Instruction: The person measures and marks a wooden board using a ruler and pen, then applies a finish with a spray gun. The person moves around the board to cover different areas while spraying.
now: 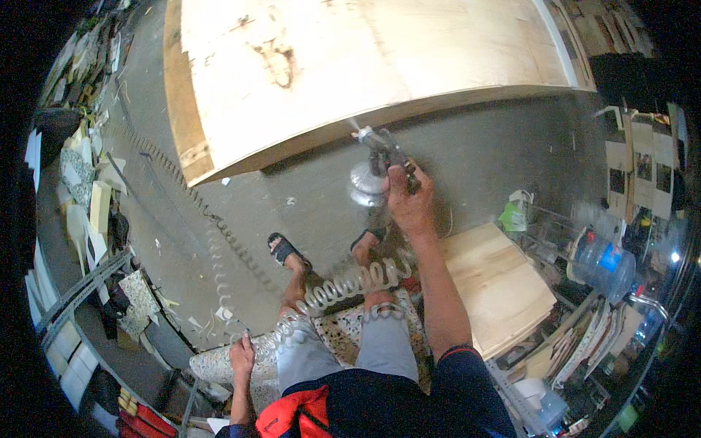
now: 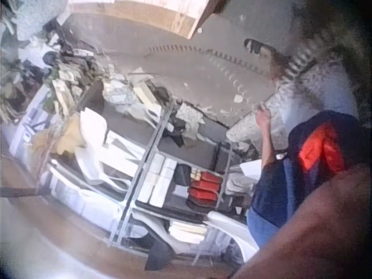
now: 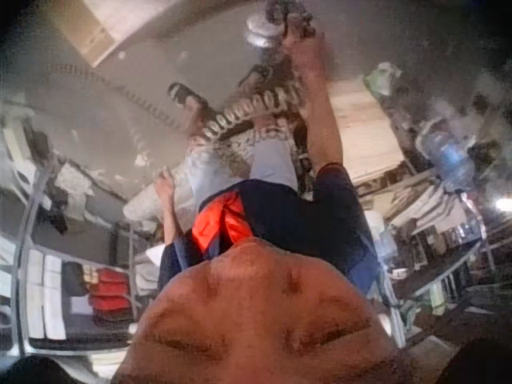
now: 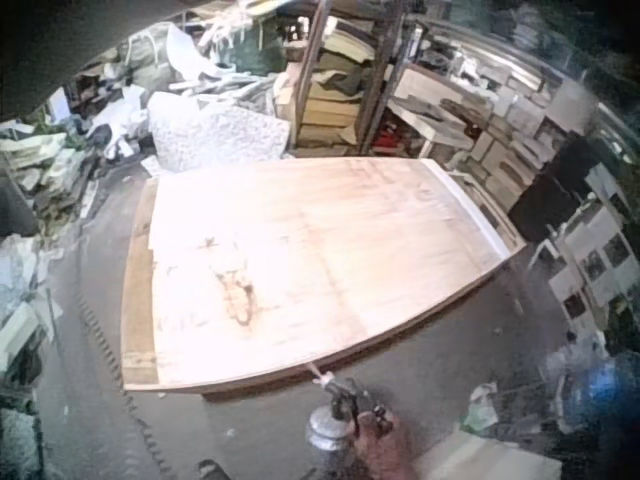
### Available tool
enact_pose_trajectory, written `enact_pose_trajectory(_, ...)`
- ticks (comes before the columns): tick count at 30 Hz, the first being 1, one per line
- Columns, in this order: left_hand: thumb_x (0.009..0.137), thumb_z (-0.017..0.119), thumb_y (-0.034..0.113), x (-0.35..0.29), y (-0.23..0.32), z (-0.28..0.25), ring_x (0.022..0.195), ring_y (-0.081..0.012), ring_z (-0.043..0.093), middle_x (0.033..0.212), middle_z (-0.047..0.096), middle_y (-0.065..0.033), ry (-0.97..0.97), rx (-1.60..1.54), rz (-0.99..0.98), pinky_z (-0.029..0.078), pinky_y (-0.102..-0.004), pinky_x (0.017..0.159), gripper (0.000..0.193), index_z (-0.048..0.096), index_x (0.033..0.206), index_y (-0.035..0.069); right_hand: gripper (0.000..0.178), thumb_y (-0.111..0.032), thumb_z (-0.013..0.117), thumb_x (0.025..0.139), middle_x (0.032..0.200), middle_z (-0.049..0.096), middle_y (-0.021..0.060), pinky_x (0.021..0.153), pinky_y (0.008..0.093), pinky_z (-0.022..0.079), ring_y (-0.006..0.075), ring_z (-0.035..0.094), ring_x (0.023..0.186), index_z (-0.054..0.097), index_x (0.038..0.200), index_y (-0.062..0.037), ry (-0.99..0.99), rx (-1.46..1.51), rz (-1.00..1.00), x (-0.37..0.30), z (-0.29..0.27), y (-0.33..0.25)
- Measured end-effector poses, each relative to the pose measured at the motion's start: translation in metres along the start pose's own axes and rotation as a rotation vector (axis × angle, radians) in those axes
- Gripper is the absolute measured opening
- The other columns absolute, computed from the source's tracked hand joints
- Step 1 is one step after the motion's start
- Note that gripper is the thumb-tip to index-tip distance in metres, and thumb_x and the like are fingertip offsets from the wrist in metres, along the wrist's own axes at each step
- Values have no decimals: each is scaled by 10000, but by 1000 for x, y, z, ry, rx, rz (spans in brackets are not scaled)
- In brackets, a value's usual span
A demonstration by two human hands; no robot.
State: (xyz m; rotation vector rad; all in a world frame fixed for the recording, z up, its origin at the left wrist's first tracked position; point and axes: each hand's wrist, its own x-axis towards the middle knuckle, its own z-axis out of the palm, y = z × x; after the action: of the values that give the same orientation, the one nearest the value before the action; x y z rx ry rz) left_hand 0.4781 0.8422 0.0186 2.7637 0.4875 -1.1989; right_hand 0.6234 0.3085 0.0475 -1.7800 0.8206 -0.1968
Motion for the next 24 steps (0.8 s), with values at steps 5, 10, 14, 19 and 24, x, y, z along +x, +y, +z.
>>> enact_pose_trajectory(5,988,420,459,43,-71,-12,840,-486,628,845,656,-294,7,-16,49,483,-545,768,535,692,898,7,748,-780,499,829,586,541,-13,423,234,391,74,494,466,606,773,-41,-51,32,7,-35,78,-24)
enact_pose_trajectory(10,995,387,471,85,-100,-43,901,-484,620,903,655,-301,-47,29,36,470,-550,805,561,680,905,2,745,-771,510,827,663,574,-14,419,228,381,63,488,485,627,888,-38,-163,108,39,-52,119,-35)
enact_pose_trajectory(14,1000,380,458,107,-107,-64,898,-490,618,914,656,-307,-43,26,72,469,-551,807,572,679,914,-23,532,-513,567,956,635,567,8,591,286,449,119,534,589,598,767,-17,-47,151,205,-51,122,-62)
enact_pose_trajectory(19,1000,386,446,113,-91,-81,859,-492,624,861,658,-302,-21,-5,124,466,-551,796,583,689,865,-33,479,-454,567,968,630,572,17,574,292,447,117,534,585,617,790,-12,299,-32,53,-16,102,-78)
enact_pose_trajectory(24,990,402,469,112,-62,-93,816,-480,629,814,655,-283,-31,-44,106,468,-540,748,588,673,807,-20,521,-495,541,968,617,548,16,565,296,436,121,532,598,616,789,-11,262,-74,-42,15,85,-96)
